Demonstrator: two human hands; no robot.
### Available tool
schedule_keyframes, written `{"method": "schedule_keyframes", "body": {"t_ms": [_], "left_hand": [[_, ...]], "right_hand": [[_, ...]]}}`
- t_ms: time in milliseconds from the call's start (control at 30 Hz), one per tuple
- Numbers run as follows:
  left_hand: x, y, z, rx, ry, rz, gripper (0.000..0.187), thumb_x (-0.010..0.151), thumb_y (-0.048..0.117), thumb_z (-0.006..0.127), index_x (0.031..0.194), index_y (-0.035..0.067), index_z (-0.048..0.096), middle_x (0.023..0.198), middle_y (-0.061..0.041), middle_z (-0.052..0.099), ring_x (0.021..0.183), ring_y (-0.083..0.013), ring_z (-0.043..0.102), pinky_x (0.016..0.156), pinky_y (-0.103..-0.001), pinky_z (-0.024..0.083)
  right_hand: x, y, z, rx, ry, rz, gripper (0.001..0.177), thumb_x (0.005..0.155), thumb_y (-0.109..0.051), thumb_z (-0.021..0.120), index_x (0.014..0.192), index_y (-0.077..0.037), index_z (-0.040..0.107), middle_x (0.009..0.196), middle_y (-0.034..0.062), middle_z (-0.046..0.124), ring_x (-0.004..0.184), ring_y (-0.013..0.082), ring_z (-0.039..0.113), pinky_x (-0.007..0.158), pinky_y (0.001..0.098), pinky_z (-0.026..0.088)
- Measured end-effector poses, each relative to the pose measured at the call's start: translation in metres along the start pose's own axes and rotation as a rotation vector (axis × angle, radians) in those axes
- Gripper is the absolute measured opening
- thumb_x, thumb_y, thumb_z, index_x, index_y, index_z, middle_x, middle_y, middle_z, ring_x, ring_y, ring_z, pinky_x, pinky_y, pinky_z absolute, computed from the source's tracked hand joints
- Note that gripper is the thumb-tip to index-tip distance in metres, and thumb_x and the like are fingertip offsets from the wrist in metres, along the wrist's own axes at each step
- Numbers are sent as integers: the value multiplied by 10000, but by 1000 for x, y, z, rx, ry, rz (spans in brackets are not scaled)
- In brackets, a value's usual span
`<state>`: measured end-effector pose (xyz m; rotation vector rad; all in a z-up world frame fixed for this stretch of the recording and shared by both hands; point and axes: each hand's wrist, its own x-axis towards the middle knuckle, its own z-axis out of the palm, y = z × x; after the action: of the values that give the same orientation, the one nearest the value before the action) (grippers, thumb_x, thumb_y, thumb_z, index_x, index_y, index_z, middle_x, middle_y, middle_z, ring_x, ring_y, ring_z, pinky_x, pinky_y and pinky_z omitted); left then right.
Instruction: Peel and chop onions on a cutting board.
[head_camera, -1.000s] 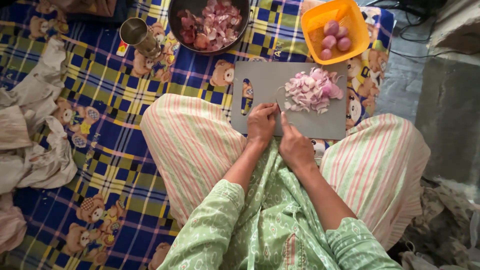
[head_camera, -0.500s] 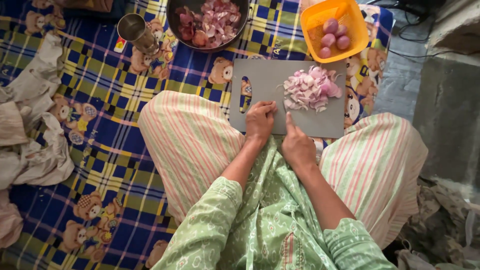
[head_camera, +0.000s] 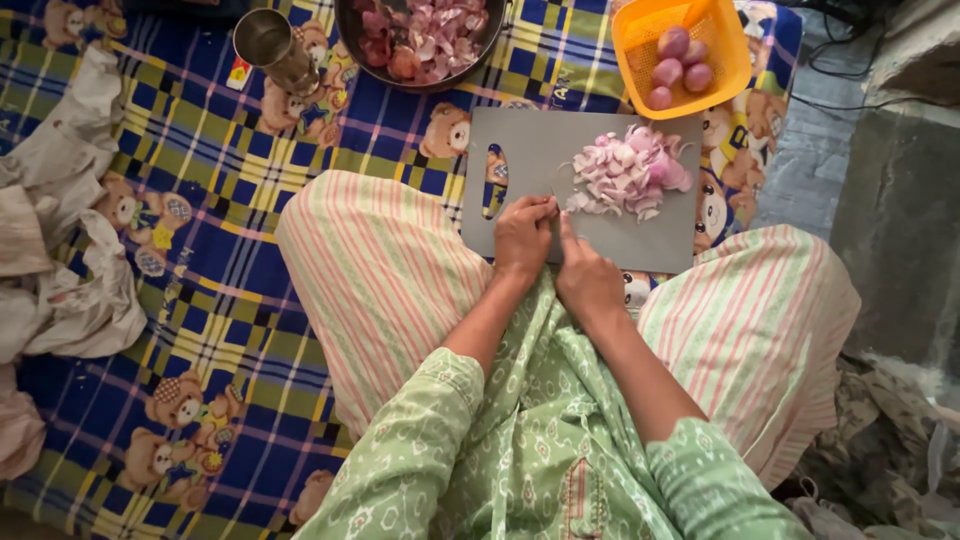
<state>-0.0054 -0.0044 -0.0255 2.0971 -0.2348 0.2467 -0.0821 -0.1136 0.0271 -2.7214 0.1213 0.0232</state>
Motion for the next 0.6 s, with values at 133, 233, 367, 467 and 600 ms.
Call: {"method": "schedule_keyframes", "body": {"t_ms": [133,233,367,467,600], "left_hand": [[0,5,-3,-34,10,-3,115,919,114,698,965,77,796,1020,-109,763,966,-309,724,868,-392,565],[3,4,-4,-52,13,-33,104,910,122,719,955,72,799,992,-111,767,946,-304,731,858,-387,567],[-1,6,-3,-64,-3,-33,99,904,119,728,953,61,792,1013,-118,767,952,-297,737,872,-377,568],[1,7,-7,-70,-17,-47,112,909,114,717,973,63,794,1023,-118,765,961,-290,738,878,-371,569],[1,8,-9,-63,-32,-26,160,881,62,680,986,59,800,1029,-122,769,971,-296,735,886,-375,564]], "right_hand": [[2,4,5,-17,-22,-19,740,823,-102,546,1552,-96,418,970,221,705,730,474,699,692,572,566],[-7,6,2,-24,-40,6,716,874,-80,507,1579,-145,404,986,199,716,768,463,707,725,574,569],[-15,8,-5,8,-30,95,697,890,-91,492,1576,-166,399,1001,217,707,783,467,699,723,570,561],[-12,5,-2,51,8,57,684,907,-100,481,1584,-144,391,987,227,701,785,471,693,720,568,561],[-12,11,8,49,37,-28,702,884,-86,484,1579,-131,396,970,214,701,771,463,694,720,562,569]]}}
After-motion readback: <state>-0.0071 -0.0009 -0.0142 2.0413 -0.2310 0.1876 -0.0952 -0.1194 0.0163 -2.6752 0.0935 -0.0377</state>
